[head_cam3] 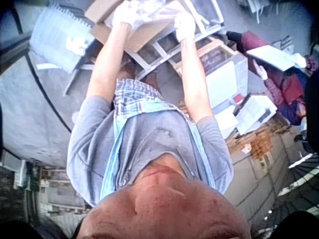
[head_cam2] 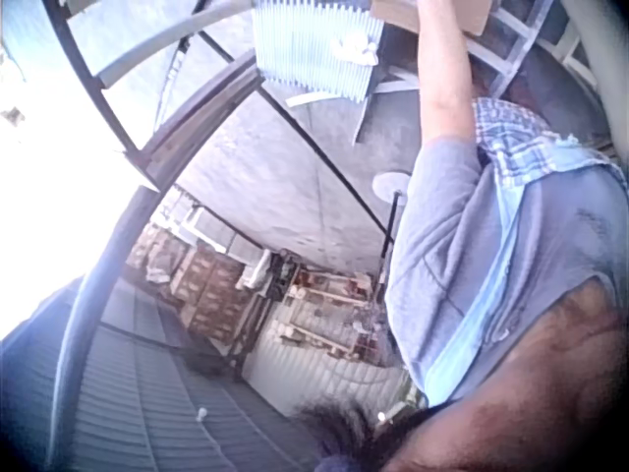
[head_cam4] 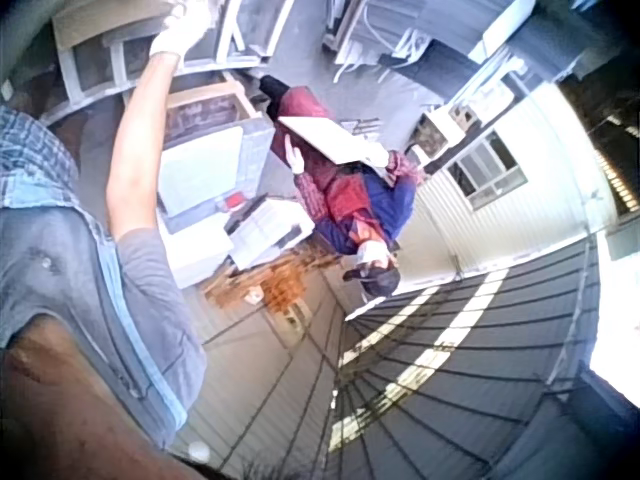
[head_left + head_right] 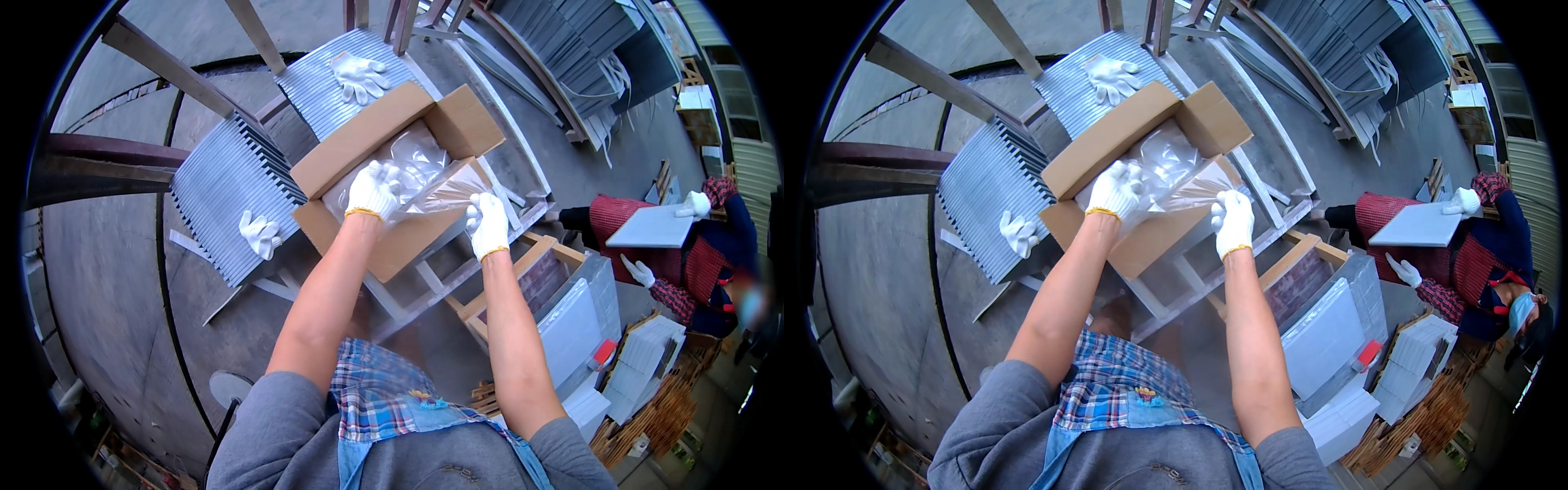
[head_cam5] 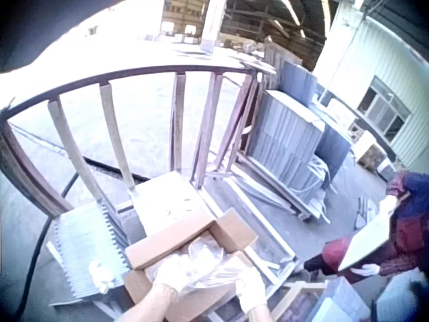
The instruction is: The person wraps rectangular panels in plastic film and places them into a cardboard box. They then insert white foam pieces into the box and secure the contents with tape. The task is performed in a warehouse setting with another worker nearby.
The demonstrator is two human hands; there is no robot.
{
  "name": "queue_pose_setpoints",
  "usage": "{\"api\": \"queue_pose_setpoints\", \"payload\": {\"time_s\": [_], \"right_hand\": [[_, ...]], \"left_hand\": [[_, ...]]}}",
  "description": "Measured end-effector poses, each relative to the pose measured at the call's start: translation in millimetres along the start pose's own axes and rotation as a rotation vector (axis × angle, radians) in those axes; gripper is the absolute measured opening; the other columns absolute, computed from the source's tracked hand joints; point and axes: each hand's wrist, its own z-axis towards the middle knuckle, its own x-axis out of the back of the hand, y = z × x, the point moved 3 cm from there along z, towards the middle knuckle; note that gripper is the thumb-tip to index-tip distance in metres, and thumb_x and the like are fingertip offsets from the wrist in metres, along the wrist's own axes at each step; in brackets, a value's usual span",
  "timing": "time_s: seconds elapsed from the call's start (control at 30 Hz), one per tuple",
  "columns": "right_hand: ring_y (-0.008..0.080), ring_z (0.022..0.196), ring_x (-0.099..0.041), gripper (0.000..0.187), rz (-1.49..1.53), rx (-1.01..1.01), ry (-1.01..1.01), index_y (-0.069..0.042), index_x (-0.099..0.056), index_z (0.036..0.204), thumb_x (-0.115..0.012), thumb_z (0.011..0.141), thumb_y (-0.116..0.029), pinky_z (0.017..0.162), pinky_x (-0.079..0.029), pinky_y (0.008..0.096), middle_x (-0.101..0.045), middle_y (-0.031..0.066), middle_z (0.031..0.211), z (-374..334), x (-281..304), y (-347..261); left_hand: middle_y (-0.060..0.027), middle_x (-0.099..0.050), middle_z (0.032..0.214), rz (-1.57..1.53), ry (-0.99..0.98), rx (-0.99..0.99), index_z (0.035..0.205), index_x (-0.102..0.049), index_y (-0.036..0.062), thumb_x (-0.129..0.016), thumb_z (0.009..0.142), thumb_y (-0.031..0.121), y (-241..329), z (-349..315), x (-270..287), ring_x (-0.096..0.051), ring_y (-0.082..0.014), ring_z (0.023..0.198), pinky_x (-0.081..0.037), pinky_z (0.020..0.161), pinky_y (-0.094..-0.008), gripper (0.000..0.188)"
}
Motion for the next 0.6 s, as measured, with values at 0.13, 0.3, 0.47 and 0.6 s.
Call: {"api": "queue_pose_setpoints", "payload": {"time_s": [0.13, 0.3, 0.47, 0.6], "right_hand": [[0.0167, 0.083, -0.066, 0.013, 0.475, -0.178, 0.052, -0.009, -0.057, 0.111, -0.054, 0.104, -0.02, 0.062, -0.054, 0.0306, -0.069, 0.0074, 0.106, -9, -5, 19], [0.0245, 0.1, -0.068, 0.01, 0.787, -0.201, 0.092, -0.016, -0.056, 0.11, -0.059, 0.102, -0.021, 0.076, -0.058, 0.0391, -0.068, 0.0088, 0.113, -18, 31, 30], [0.0198, 0.09, -0.068, 0.011, 0.684, -0.006, 0.074, -0.018, -0.058, 0.108, -0.063, 0.1, -0.024, 0.073, -0.057, 0.0369, -0.07, 0.0035, 0.104, -51, 65, 11], [0.0194, 0.084, -0.068, 0.008, 0.687, 0.119, 0.132, -0.018, -0.061, 0.105, -0.064, 0.1, -0.024, 0.068, -0.057, 0.0353, -0.071, 0.0025, 0.1, -68, 124, 14]], "left_hand": [[-0.0147, -0.058, 0.115, -0.105, 0.089, -0.355, 0.115, -0.052, 0.0018, -0.043, 0.107, 0.015, 11, 8, -12, -0.059, -0.032, 0.106, -0.056, 0.086, -0.0456, 0.018], [-0.0199, -0.064, 0.106, 1.063, 0.366, -0.695, 0.114, -0.06, 0.0034, -0.053, 0.102, 0.021, 1, -14, -16, -0.063, -0.0357, 0.106, -0.052, 0.094, -0.0455, 0.023], [-0.0255, -0.067, 0.091, 2.183, 0.242, -0.775, 0.094, -0.065, 0.0039, -0.056, 0.091, 0.02, 12, -6, 33, -0.065, -0.0454, 0.087, -0.051, 0.08, -0.0527, 0.018], [-0.0253, -0.068, 0.094, 2.384, 0.179, -0.682, 0.092, -0.066, 0.0053, -0.057, 0.089, 0.02, 29, 10, 59, -0.066, -0.0448, 0.088, -0.052, 0.078, -0.0548, 0.017]]}}
